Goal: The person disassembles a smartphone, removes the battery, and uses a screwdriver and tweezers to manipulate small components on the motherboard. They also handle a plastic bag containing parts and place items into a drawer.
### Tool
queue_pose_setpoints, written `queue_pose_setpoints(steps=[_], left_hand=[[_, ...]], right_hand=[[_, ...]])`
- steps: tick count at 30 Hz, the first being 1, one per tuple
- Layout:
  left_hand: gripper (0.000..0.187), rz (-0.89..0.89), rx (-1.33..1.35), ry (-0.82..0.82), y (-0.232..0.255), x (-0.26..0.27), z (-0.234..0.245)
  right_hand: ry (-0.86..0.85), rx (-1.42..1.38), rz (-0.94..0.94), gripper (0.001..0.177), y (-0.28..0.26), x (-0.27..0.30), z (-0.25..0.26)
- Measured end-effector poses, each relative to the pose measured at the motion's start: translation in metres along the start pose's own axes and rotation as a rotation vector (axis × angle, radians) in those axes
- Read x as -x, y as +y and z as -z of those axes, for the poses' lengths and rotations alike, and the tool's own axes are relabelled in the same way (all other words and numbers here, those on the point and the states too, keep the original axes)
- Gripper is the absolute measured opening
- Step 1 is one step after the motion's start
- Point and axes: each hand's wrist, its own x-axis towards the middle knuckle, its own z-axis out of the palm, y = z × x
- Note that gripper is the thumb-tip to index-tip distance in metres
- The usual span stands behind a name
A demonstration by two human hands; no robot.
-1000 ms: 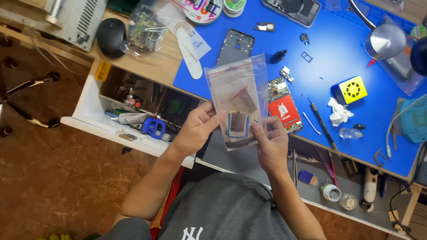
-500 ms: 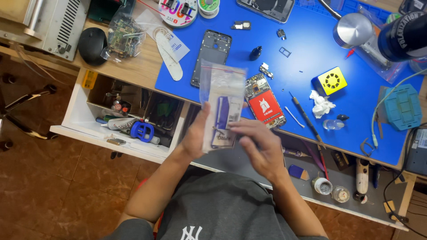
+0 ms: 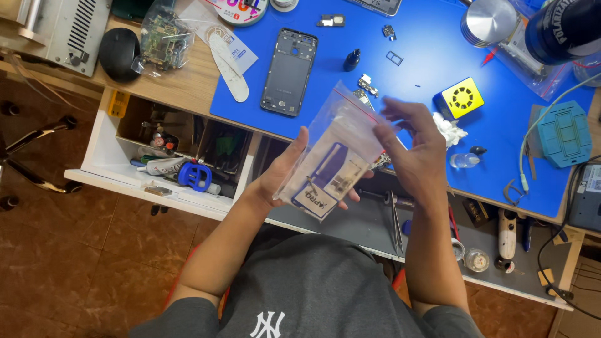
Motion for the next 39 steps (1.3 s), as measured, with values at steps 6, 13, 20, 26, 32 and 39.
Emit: queue_pose_setpoints(steps=[6, 13, 20, 26, 32, 39], left_hand=[[0.096, -0.177, 0.058, 0.160, 0.004, 0.005, -0.013], [0.038, -0.544, -0.501, 0.567, -0.006, 0.003, 0.001], [0.032, -0.601, -0.989, 0.783, 0.006, 0.002, -0.020], [0.026, -0.578, -0.785, 0.585, 0.012, 0.010, -0.033], [0.023, -0.474, -0.958, 0.619, 0.012, 0.004, -0.037], [0.020, -0.386, -1.009, 0.692, 0.006, 0.001, -0.033]], right_hand=[[0.133, 0.077, -0.068, 0.018, 0.015, 0.006, 0.013], [0.314, 0.423, 0.244, 0.023, 0.028, 0.021, 0.014], [0.095, -0.224, -0.135, 0.015, 0.012, 0.029, 0.010], [-0.240, -0.620, -0.415, 0.047, 0.012, 0.021, 0.035], [-0.299, -0.654, -0.474, 0.053, 0.005, 0.017, 0.029], [-0.270, -0.593, -0.580, 0.045, 0.034, 0.037, 0.017]])
